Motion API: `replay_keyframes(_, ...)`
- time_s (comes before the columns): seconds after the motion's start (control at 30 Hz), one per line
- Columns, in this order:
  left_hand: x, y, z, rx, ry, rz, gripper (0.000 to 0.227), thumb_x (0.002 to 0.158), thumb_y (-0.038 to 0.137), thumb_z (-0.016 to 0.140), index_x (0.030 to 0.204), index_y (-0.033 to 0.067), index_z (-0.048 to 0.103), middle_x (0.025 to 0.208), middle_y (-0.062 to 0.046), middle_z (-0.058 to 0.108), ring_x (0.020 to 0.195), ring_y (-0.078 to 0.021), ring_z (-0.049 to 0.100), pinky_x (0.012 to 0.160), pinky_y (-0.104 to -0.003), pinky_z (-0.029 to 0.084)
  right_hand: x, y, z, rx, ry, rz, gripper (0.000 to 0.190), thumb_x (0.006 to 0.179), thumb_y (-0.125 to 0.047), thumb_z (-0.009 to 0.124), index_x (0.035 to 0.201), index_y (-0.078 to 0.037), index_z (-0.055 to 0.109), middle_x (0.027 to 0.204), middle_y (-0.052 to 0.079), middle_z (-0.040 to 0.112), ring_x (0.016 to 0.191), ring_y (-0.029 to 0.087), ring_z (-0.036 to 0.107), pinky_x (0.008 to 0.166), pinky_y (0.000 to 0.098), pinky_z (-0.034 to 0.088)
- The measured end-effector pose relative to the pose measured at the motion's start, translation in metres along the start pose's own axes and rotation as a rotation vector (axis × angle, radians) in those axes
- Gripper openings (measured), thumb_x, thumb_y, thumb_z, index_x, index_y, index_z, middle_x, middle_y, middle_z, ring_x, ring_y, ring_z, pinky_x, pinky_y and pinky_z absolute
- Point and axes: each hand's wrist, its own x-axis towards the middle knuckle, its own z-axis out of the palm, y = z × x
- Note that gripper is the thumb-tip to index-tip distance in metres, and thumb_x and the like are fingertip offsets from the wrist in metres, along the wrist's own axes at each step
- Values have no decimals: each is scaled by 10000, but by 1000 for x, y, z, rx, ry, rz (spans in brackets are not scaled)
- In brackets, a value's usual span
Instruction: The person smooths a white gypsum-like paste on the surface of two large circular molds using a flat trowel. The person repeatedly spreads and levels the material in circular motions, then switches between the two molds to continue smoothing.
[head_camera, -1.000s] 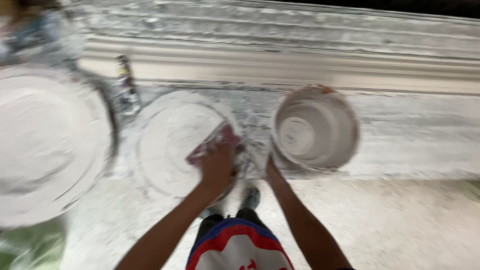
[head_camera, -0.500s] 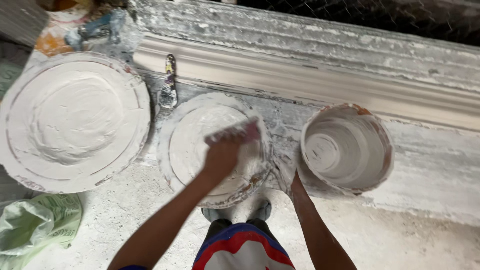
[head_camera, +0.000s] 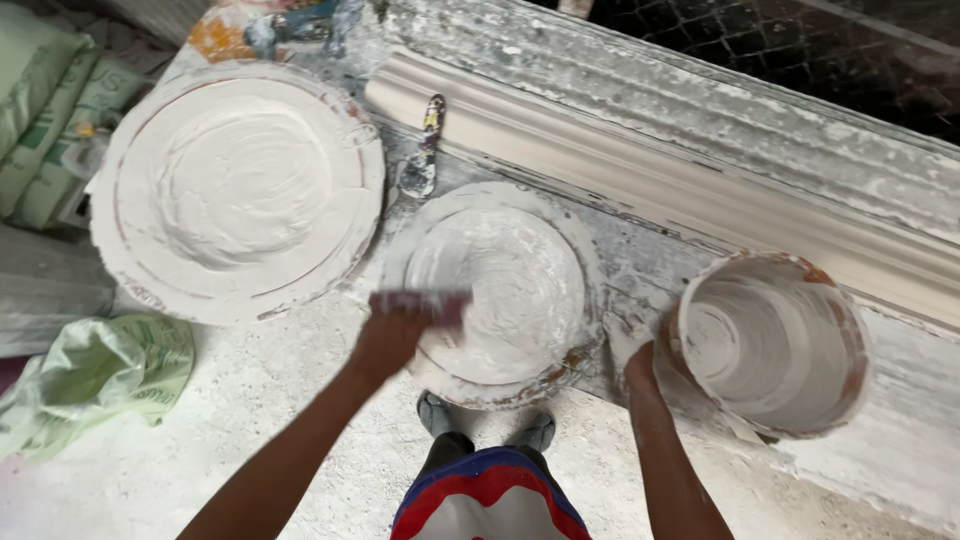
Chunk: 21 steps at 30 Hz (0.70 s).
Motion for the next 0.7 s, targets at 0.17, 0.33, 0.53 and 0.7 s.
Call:
replay_keyframes(0.17,-75,32,-42,-381,-52,32,465,898,39,548,1357,99,593,1307,-156,670,1122,-342,686,867,-525,610,1,4,-2,80,-31,42,516,866,-294,780,1254,28,671,1205,131,727,1069,277,653,911,396,512)
replay_keyframes(0.33,5,-13,-40,-182,157,-116,400,940,84,550,1337,51,589,1129,-199,708,980,-385,715,621,-453,627,-26,12,0,349,-170,311,393,965,-231,756,1268,16,719,1169,104,706,1015,222,594,817,371,450)
replay_keyframes(0.53,-11,24,-26,-163,59,-112,409,946,122,593,1319,-41,555,1088,-240,685,827,-337,715,551,-462,590,-74,10,11,645,-150,335,312,950,-82,696,1254,-26,653,1222,110,670,1067,206,657,908,344,549)
replay_keyframes(0.7,-70,107,-52,-460,-247,-36,549,852,99,608,1377,-11,487,1140,-228,681,812,-348,737,679,-550,583,-110,1,11,601,-155,419,355,976,-109,638,1314,-24,569,1242,114,631,1092,242,648,975,410,578)
